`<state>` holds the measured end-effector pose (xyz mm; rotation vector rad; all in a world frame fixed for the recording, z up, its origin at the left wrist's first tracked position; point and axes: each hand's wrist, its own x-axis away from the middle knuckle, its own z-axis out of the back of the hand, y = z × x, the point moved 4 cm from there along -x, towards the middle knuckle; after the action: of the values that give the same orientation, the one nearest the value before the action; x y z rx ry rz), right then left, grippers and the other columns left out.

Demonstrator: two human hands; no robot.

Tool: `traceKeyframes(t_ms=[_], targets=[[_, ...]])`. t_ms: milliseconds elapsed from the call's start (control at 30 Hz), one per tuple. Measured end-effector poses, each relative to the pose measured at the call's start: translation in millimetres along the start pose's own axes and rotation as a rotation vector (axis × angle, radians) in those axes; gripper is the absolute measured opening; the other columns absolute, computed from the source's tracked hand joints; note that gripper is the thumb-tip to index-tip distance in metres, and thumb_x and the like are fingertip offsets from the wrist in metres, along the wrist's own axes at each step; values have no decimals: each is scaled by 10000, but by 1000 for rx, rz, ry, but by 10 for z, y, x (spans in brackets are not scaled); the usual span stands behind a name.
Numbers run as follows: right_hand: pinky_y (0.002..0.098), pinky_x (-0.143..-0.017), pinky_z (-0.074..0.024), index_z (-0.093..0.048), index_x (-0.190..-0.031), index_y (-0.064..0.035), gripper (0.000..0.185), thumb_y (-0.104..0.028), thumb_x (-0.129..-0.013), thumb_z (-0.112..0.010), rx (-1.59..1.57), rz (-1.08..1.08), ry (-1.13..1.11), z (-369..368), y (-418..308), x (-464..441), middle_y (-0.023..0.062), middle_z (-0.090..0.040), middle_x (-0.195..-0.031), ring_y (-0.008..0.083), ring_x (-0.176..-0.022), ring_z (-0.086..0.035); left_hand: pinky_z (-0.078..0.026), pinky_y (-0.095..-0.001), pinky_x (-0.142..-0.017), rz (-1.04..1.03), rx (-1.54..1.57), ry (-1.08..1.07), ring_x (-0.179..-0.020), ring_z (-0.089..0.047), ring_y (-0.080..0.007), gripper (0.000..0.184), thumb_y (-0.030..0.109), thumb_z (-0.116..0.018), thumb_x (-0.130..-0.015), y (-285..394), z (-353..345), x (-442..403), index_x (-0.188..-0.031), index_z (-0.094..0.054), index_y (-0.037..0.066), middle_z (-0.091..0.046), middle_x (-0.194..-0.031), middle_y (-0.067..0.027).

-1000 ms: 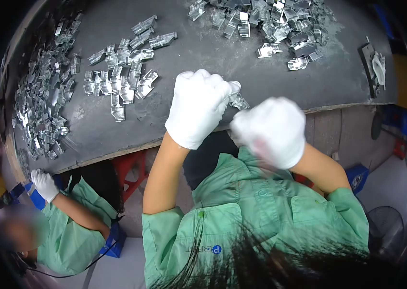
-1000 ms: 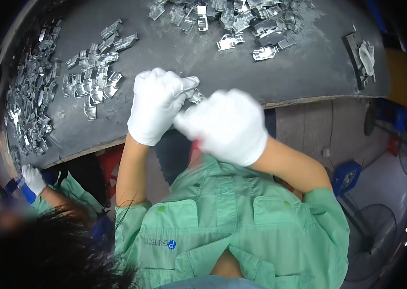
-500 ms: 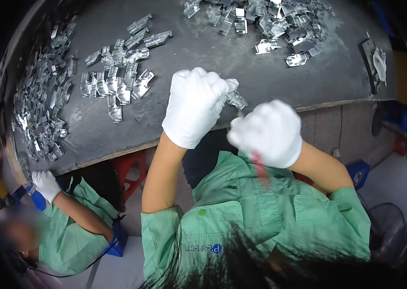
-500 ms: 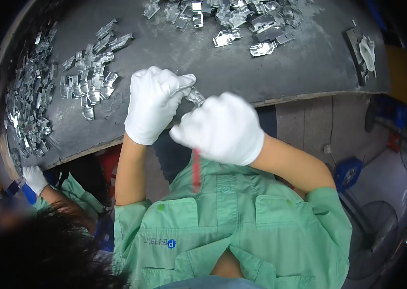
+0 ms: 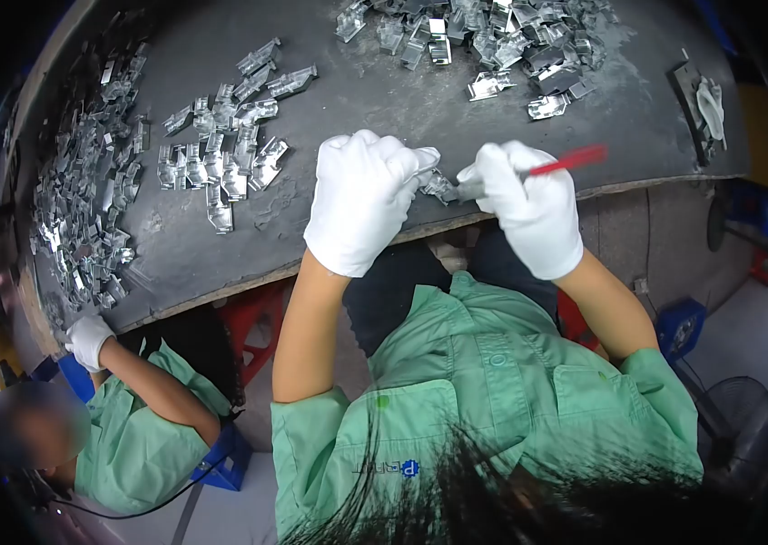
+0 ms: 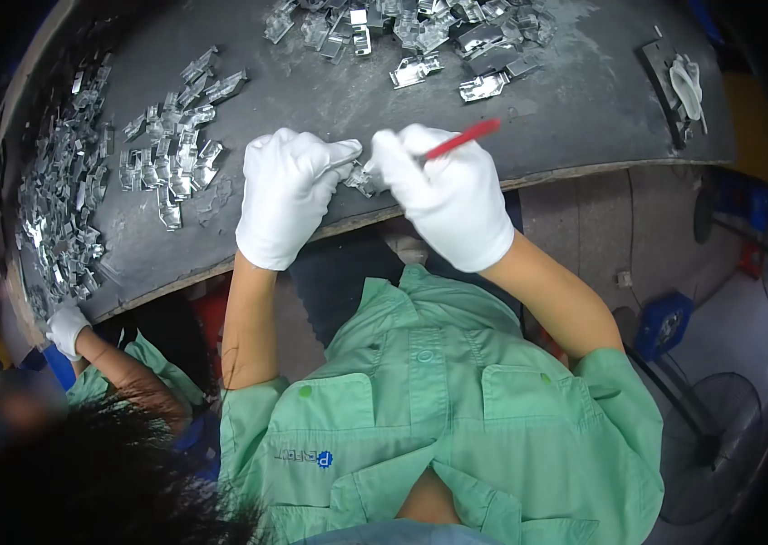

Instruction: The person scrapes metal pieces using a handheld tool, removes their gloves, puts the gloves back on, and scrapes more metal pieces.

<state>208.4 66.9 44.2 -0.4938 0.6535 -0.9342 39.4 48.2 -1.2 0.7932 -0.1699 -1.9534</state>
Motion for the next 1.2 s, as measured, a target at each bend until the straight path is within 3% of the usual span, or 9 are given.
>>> traceKeyframes(t_ms=[33, 133, 333, 500, 600, 933, 1033, 1133, 1200], targets=[[320, -518, -439, -604, -724, -112, 149, -180, -810, -705, 311, 324, 15, -14, -105, 2, -7, -491, -577, 176, -584, -549, -420, -376, -676, -1, -8, -2, -713, -569, -222, 322, 102, -785, -703, 1, 4, 0, -1004, -708, 192, -576, -720, 28], [298, -503, -389, -552, -699, -187, 185, -253, -779, -705, 378, 440, 17, -132, -377, 89, -24, -467, -607, 156, -548, -480, -413, -374, -681, -10, -1, -26, -716, -563, -230, 334, 95, -758, -698, 6, 35, -16, -1013, -708, 195, -577, -728, 17], [322, -508, -436, -586, -726, -141, 165, -235, -830, -672, 795, 447, -95, -263, -594, -11, -13, -524, -613, 175, -533, -521, -432, -386, -634, -28, 19, 5, -705, -586, -231, 218, 196, -739, -727, 30, 85, -34, -930, -662, 176, -580, -700, 7], [346, -546, -497, -677, -916, -110, 75, -166, -889, -635, 491, 362, -111, 55, -402, -139, 33, -604, -648, 205, -598, -626, -449, -398, -645, -30, 7, 21, -717, -604, -247, 226, 144, -737, -732, -18, -3, 13, -948, -679, 173, -604, -719, -10], [301, -607, -524, -694, -939, -11, 137, -136, -965, -644, -446, -427, -3, 152, -57, -76, 75, -674, -711, 180, -674, -675, -445, -395, -660, -16, 10, 16, -723, -600, -242, 232, 143, -764, -732, -33, -31, 9, -948, -684, 180, -610, -728, 0], [311, -556, -468, -653, -836, -112, 128, -202, -923, -682, 180, 366, -29, -71, -146, -31, 4, -643, -729, 181, -599, -582, -431, -382, -698, 26, -54, -54, -742, -588, -219, 235, 122, -771, -743, 11, 21, -18, -953, -704, 202, -615, -749, 33], [257, -569, -474, -662, -865, -51, 233, -230, -1004, -608, -703, -459, -25, -93, 184, 15, 42, -714, -844, 106, -634, -612, -442, -378, -711, 35, -41, -18, -770, -600, -221, 234, 117, -771, -739, 23, 82, 13, -953, -717, 194, -621, -768, 19], [224, -565, -503, -648, -984, 0, 331, -287, -1065, -505, -811, -550, 286, 245, 444, 72, 100, -718, -826, 116, -683, -673, -483, -371, -785, 250, -276, 107, -865, -634, -237, 242, 83, -775, -727, -27, 469, 9, -951, -746, 172, -647, -853, -53], [218, -526, -489, -644, -986, -1, 351, -310, -1065, -497, -757, -571, 444, 392, 722, 204, 97, -708, -795, 111, -604, -646, -472, -400, -561, 294, -585, 317, -636, -606, -259, 152, 127, -729, -769, -135, 694, -47, -920, -711, 135, -621, -747, -60]])
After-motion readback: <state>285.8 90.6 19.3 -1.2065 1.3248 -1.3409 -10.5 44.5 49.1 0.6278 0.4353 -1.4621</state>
